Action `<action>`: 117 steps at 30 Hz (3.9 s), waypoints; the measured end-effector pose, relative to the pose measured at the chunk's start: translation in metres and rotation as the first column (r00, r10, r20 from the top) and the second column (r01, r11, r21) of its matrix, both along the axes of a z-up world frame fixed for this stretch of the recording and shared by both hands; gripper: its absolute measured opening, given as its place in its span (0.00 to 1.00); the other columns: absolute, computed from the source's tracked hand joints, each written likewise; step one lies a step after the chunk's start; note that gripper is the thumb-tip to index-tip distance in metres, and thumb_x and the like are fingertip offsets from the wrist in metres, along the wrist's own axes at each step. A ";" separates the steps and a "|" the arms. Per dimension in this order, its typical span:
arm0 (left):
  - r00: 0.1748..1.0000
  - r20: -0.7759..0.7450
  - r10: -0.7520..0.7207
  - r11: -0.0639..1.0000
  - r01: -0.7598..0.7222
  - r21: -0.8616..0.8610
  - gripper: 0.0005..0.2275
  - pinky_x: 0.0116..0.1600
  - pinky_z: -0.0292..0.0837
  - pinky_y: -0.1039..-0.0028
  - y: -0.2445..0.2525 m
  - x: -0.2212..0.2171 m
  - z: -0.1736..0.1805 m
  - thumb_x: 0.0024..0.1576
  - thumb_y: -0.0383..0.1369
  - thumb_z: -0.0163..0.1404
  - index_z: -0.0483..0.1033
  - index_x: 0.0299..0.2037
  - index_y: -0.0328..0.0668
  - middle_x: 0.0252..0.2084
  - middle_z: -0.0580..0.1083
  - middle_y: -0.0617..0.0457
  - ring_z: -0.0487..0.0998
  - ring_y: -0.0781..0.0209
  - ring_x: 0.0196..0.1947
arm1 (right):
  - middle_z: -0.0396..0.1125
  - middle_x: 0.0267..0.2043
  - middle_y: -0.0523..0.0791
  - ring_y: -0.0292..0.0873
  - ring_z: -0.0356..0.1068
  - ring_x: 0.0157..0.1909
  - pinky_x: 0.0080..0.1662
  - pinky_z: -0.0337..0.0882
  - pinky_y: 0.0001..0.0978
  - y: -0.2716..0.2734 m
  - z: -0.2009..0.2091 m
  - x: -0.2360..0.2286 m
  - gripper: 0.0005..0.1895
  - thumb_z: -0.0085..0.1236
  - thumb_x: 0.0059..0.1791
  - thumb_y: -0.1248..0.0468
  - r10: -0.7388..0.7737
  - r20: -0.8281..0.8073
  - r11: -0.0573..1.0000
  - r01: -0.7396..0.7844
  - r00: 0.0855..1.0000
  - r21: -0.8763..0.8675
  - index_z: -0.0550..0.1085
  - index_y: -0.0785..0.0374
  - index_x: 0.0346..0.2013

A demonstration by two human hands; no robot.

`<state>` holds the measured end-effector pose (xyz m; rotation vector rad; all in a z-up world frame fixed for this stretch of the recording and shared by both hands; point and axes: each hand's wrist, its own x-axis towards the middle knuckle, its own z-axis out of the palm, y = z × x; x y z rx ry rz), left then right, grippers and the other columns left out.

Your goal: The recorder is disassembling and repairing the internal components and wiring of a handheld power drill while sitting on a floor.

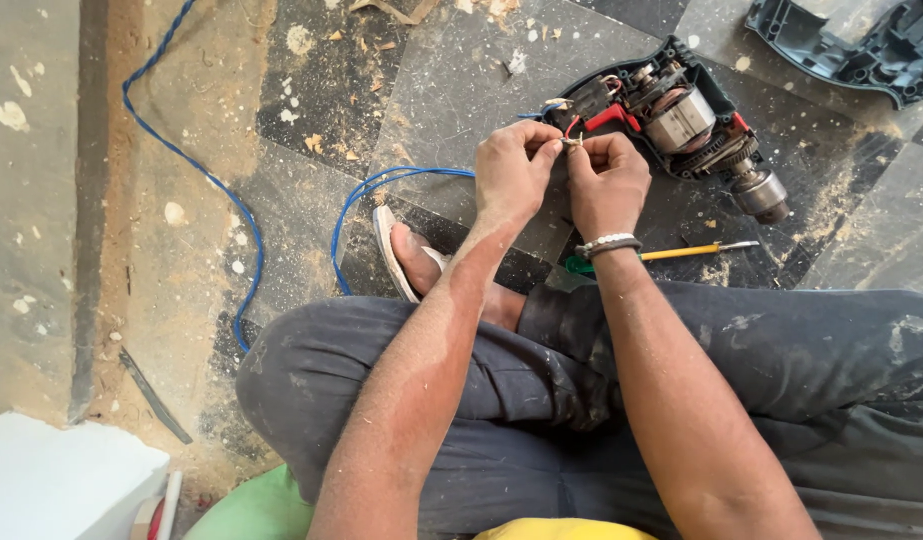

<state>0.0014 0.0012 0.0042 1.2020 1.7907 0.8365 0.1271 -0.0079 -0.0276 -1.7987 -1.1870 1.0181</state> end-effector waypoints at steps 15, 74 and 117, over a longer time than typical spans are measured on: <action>0.983 -0.117 -0.139 0.989 0.143 0.027 0.05 0.43 0.78 0.66 0.001 -0.002 0.001 0.53 0.28 0.59 0.80 0.38 0.41 0.34 0.82 0.48 0.85 0.53 0.36 | 0.73 0.27 0.39 0.28 0.65 0.25 0.29 0.64 0.20 0.009 -0.019 0.019 0.11 0.61 0.53 0.60 0.023 -0.194 0.985 -0.056 0.981 -0.166 0.80 0.65 0.32; 0.897 -0.412 -0.158 0.948 0.255 0.192 0.04 0.46 0.75 0.55 -0.004 0.002 -0.013 0.59 0.32 0.53 0.78 0.39 0.44 0.37 0.77 0.46 0.79 0.42 0.41 | 0.74 0.36 0.47 0.45 0.76 0.36 0.41 0.73 0.36 0.027 0.052 0.023 0.05 0.67 0.46 0.65 0.411 0.370 0.883 -0.465 0.833 0.066 0.82 0.60 0.35; 0.998 -0.010 -0.061 0.981 0.058 -0.184 0.10 0.36 0.78 0.72 0.019 0.001 0.003 0.52 0.40 0.59 0.86 0.31 0.44 0.27 0.83 0.54 0.85 0.64 0.27 | 0.72 0.34 0.37 0.28 0.67 0.31 0.33 0.67 0.20 0.010 0.004 0.028 0.06 0.59 0.54 0.64 0.061 -0.474 0.943 -0.206 0.879 -0.260 0.77 0.64 0.41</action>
